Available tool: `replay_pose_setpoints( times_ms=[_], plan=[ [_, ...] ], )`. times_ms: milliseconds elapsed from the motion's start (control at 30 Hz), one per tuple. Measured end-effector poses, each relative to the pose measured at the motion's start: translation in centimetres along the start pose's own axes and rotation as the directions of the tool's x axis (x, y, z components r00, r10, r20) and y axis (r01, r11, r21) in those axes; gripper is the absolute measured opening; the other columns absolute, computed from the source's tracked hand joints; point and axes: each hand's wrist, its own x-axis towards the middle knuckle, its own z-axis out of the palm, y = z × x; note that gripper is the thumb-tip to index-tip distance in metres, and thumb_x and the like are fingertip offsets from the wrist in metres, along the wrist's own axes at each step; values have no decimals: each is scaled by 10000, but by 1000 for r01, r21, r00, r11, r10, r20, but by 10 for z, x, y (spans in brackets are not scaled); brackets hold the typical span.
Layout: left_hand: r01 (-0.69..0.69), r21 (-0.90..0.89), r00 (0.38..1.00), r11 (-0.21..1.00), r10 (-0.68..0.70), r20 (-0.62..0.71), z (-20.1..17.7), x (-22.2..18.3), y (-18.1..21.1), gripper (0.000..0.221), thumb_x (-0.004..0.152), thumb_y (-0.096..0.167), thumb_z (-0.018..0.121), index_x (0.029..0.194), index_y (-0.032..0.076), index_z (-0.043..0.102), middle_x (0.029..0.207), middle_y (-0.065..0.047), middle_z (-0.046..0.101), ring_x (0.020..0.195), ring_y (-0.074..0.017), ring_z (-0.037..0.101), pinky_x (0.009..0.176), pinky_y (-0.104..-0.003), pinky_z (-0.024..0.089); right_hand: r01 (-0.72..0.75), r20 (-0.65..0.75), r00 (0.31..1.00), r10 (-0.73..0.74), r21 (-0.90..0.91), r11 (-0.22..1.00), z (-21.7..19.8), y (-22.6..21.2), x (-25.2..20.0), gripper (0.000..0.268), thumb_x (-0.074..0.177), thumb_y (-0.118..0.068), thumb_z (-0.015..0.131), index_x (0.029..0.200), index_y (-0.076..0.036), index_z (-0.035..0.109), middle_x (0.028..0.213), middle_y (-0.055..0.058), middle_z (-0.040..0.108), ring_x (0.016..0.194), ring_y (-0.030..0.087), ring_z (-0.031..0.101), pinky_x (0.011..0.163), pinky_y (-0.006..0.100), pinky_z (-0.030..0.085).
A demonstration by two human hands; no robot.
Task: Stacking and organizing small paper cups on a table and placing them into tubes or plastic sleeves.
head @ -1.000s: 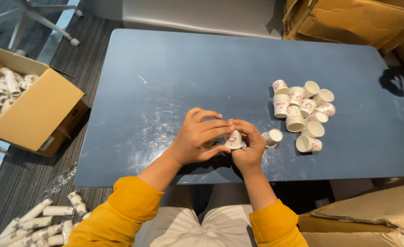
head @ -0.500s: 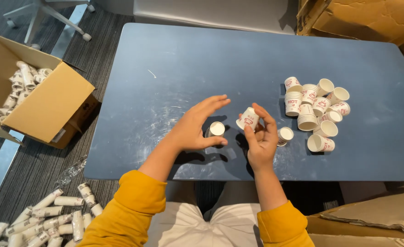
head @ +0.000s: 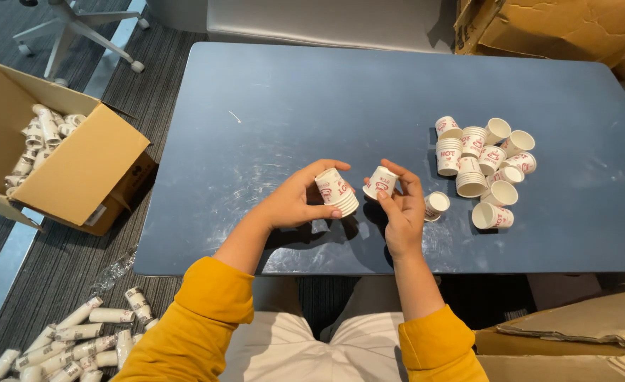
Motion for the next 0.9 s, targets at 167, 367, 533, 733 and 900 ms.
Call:
replay_pose_setpoints(
  times_ms=[167,367,533,733,900],
  plan=[
    [29,-77,999,997,-30,-19,0,1,4,734,805,31,819,1460,112,498,1208,-63,699,1105,-163,675,924,-351,603,-10,43,999,12,-39,999,-1,1,-1,355,977,52,536,1327,-6,519,1508,188,510,1285,349,639,1104,424,531],
    [17,-81,999,997,-19,-28,-1,1,6,728,807,20,805,1459,111,494,1220,-64,706,1120,-166,680,920,-355,608,-10,76,997,14,-43,999,-2,0,-3,325,958,47,556,1279,-4,540,1491,198,517,1248,317,658,1082,413,541],
    [-25,-99,1000,995,24,-8,-1,1,5,720,817,25,809,1457,101,486,1247,-72,715,1158,-176,685,969,-360,601,43,144,989,-24,-136,990,-4,2,-5,316,944,36,626,1253,3,564,1501,206,538,1158,212,631,993,335,520],
    [-27,-93,1000,995,25,-18,-2,2,1,712,821,39,817,1454,98,496,1235,-72,707,1138,-179,683,961,-365,603,18,154,988,-5,-81,997,-6,11,-7,329,929,13,742,1212,-9,575,1412,183,579,1187,190,643,1018,317,558],
    [-34,-78,999,996,33,-18,-2,2,0,701,822,51,817,1443,107,498,1233,-60,698,1126,-173,681,941,-361,606,-24,144,989,34,-70,997,-4,8,-7,291,943,19,718,1203,-6,590,1347,182,627,1209,205,656,1041,320,556]
  ],
)
